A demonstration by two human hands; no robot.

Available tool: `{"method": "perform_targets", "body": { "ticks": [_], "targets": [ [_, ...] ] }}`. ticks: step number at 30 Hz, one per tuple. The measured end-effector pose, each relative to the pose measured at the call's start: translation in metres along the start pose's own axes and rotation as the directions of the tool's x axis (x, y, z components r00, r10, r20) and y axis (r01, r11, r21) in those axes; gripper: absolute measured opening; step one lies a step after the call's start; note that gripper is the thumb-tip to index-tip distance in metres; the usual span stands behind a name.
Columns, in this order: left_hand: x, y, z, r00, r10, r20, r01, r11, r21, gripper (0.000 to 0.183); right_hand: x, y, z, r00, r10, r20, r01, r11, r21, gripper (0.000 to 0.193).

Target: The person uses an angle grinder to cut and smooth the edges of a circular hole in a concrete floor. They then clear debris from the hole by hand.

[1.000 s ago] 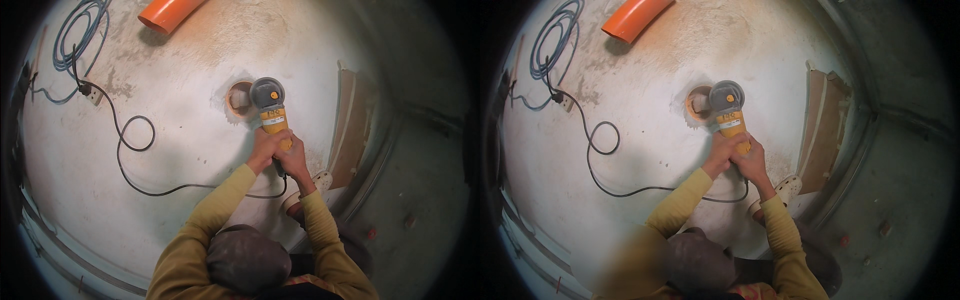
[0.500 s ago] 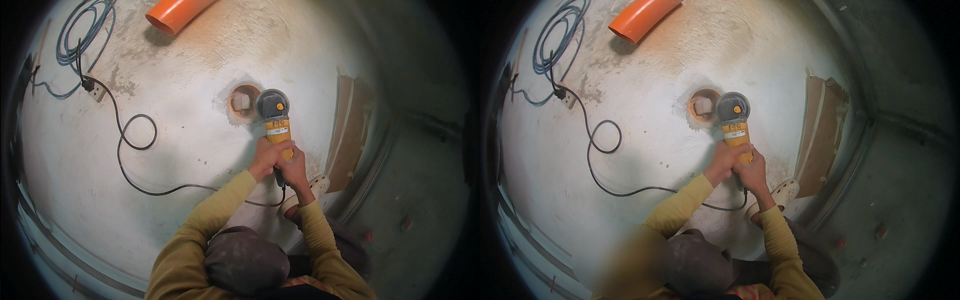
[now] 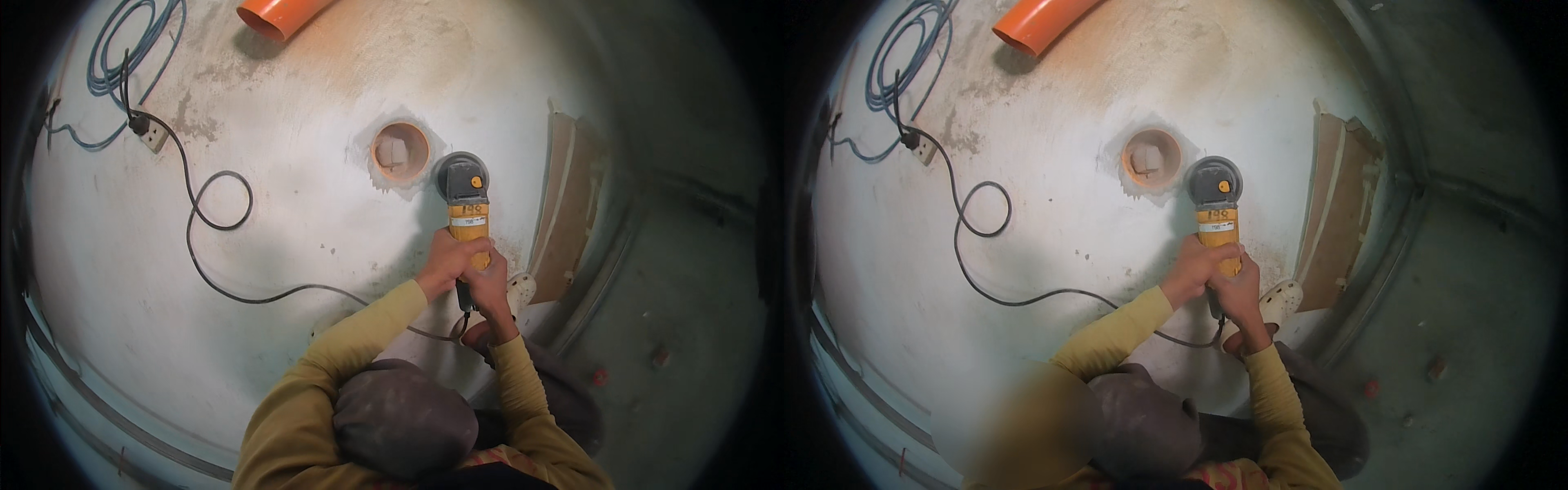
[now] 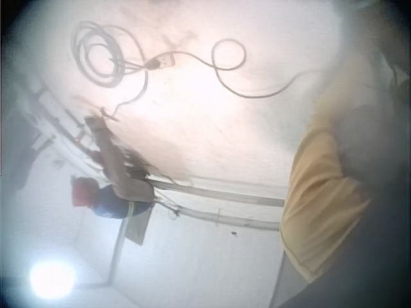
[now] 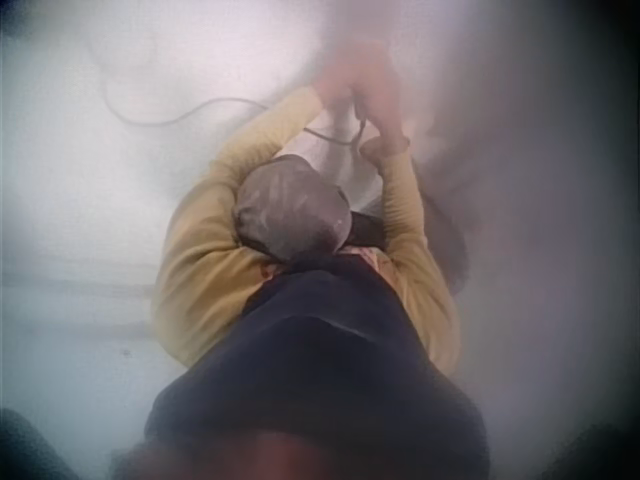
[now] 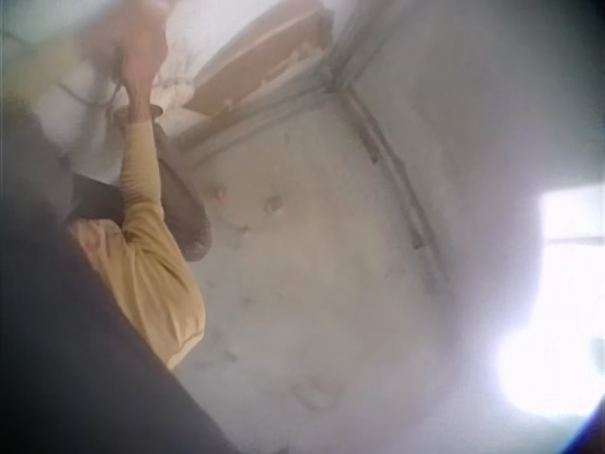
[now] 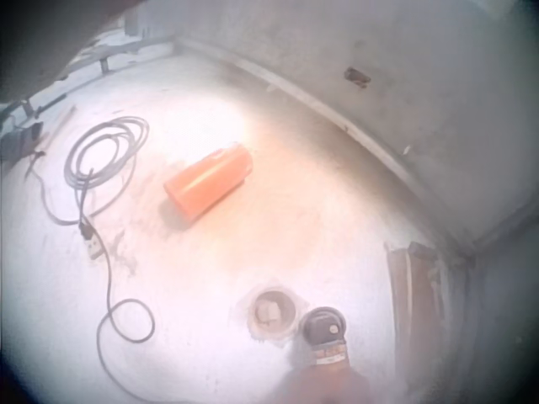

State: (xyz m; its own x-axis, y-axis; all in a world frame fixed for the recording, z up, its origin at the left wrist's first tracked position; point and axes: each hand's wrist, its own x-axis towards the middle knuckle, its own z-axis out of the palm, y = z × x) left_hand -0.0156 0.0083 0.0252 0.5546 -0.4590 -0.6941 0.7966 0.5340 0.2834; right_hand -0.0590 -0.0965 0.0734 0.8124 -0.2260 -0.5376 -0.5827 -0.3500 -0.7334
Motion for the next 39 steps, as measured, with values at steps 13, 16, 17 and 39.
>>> {"method": "perform_targets", "body": {
  "ticks": [13,16,17,39],
  "targets": [
    [0.013,0.012,-0.006,0.998,0.062,-0.012,-0.063,0.992,-0.105,0.028,0.028,-0.003,0.001,0.999,0.019,0.047,-0.014,0.995,-0.102,0.052],
    [0.020,0.014,0.001,1.000,0.027,0.003,-0.027,0.998,-0.058,0.029,0.031,-0.003,-0.005,0.999,0.030,0.024,-0.028,0.995,-0.097,0.052],
    [0.020,0.014,0.003,1.000,0.029,0.010,-0.028,0.998,-0.054,0.030,0.031,-0.003,-0.006,0.999,0.038,0.018,-0.036,0.997,-0.073,0.052],
    [0.033,0.019,-0.011,0.996,0.081,0.046,-0.078,0.995,-0.066,0.032,0.046,-0.004,0.004,1.000,-0.025,0.016,0.027,0.993,-0.116,0.055]
  ]
}}
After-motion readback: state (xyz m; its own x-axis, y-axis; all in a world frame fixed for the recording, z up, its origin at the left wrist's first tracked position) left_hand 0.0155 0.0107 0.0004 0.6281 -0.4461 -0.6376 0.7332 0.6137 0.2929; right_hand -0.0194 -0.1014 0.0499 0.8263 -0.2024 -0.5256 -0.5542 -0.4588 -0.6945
